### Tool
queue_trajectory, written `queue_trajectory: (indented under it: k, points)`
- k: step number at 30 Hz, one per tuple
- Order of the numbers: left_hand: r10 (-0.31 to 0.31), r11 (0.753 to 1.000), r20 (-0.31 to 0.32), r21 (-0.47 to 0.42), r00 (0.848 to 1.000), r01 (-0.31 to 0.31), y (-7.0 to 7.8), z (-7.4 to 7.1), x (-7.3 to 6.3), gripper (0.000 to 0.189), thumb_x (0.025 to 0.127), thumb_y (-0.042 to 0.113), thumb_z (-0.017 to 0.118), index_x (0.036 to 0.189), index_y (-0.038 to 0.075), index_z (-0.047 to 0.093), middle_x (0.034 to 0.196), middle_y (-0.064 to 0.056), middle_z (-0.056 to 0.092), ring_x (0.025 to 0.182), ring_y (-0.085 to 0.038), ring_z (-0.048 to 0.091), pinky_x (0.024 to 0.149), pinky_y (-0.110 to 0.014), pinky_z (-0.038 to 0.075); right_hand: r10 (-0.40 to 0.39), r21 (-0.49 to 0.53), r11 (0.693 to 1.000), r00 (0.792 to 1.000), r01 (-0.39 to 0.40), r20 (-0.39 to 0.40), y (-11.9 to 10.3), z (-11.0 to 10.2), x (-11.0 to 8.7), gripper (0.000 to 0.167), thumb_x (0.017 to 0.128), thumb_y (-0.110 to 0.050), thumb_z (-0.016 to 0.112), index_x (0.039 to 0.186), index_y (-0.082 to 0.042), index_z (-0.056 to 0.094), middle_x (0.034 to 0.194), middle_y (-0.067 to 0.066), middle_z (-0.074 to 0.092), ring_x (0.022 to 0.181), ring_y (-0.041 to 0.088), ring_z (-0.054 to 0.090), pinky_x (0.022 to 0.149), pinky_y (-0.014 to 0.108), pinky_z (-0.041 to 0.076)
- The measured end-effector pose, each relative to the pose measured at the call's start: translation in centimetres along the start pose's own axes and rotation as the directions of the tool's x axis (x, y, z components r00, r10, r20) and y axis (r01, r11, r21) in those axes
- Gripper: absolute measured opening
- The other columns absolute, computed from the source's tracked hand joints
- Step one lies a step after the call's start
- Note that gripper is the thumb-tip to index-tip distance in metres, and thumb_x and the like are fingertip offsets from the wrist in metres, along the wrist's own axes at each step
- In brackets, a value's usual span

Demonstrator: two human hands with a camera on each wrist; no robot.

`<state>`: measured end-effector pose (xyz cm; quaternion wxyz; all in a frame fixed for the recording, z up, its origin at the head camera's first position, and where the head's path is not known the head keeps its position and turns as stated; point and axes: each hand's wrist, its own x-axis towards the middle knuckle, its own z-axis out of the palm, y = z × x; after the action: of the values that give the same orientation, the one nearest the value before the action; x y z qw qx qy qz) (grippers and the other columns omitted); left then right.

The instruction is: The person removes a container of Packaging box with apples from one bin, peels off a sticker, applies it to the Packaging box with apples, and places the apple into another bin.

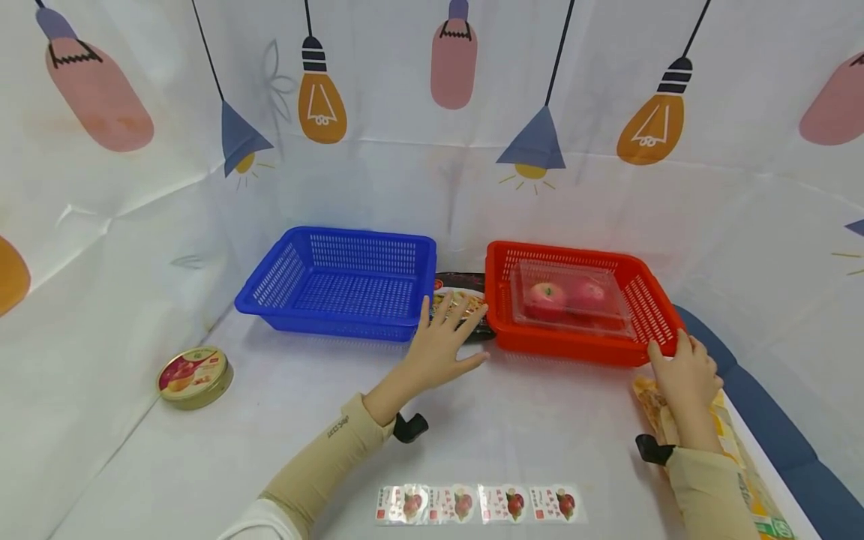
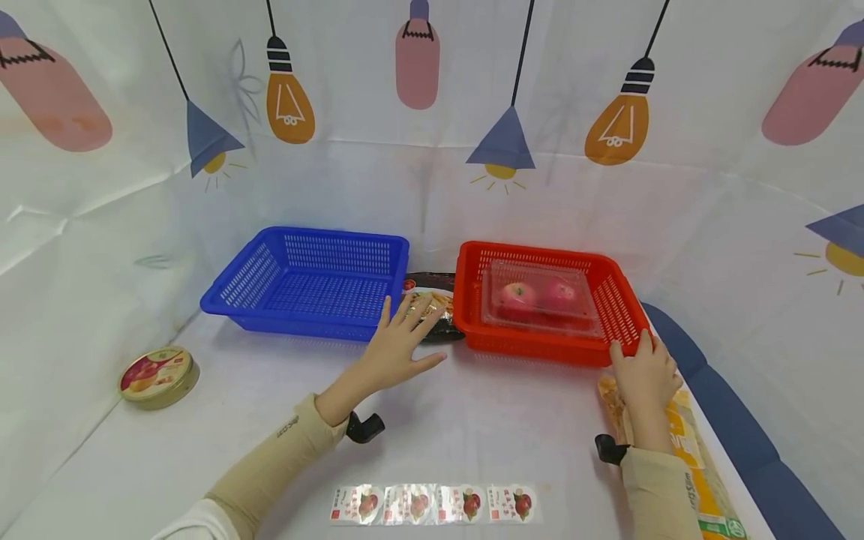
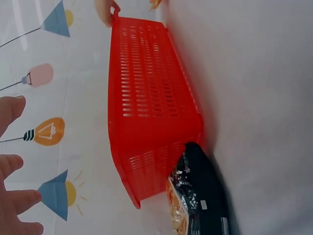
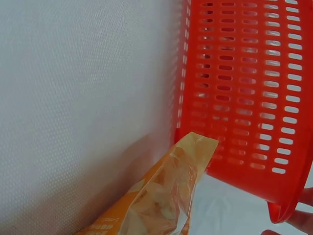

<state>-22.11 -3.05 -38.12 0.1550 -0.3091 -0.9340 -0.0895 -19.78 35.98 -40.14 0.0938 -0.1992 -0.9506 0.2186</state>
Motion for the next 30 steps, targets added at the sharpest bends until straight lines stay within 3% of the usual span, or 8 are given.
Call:
queue_trajectory:
  k: [9, 16, 21, 30]
  points:
    - [0.022, 0.997, 0.070, -0.080, 0.997, -0.016, 1.6, 1.1, 3.2, 0.073, 0.089, 0.060, 0.041, 0.149, 0.027, 0.016, 0.154, -0.004, 0.014, 0.141, -0.031, 0.000, 0.108, -0.058, -0.002, 0.081, 0.015, 0.996, 0.994, -0.082, 0.073, 0.2, -0.1, 0.1, 0.085, 0.093, -0.054, 0.032, 0.142, 0.009, 0.003, 0.143, 0.037, 0.005, 0.123, 0.058, 0.012, 0.091, 0.068, 0.018]
    - [0.007, 0.982, 0.100, -0.189, 0.995, 0.012, 2.9, 1.8, 5.4, 0.070, 0.090, 0.056, 0.042, 0.148, 0.027, 0.017, 0.153, -0.002, 0.018, 0.141, -0.029, 0.004, 0.109, -0.056, 0.000, 0.083, 0.026, 0.996, 0.995, -0.085, 0.053, 0.4, 0.0, 0.3, 0.085, 0.092, -0.054, 0.034, 0.143, 0.007, 0.006, 0.143, 0.036, 0.008, 0.123, 0.058, 0.014, 0.090, 0.068, 0.019]
    - [0.004, 0.951, 0.091, -0.309, 0.996, 0.024, 3.4, 2.3, 7.1, 0.067, 0.091, 0.050, 0.047, 0.148, 0.022, 0.023, 0.152, -0.004, 0.024, 0.140, -0.029, 0.015, 0.112, -0.049, 0.009, 0.079, 0.069, 0.994, 0.995, -0.083, 0.065, 0.8, 0.2, 0.3, 0.086, 0.091, -0.056, 0.035, 0.144, 0.005, 0.006, 0.144, 0.035, 0.007, 0.124, 0.058, 0.014, 0.091, 0.069, 0.018]
    - [-0.007, 0.863, 0.088, -0.502, 0.996, 0.050, 4.3, 2.8, 9.9, 0.061, 0.093, 0.040, 0.050, 0.145, 0.018, 0.030, 0.149, -0.006, 0.030, 0.135, -0.024, 0.029, 0.107, -0.042, 0.029, 0.096, 0.100, 0.990, 0.993, -0.103, 0.073, 1.0, 0.2, 0.3, 0.089, 0.090, -0.060, 0.035, 0.144, 0.003, 0.004, 0.146, 0.034, 0.005, 0.126, 0.057, 0.012, 0.092, 0.070, 0.016]
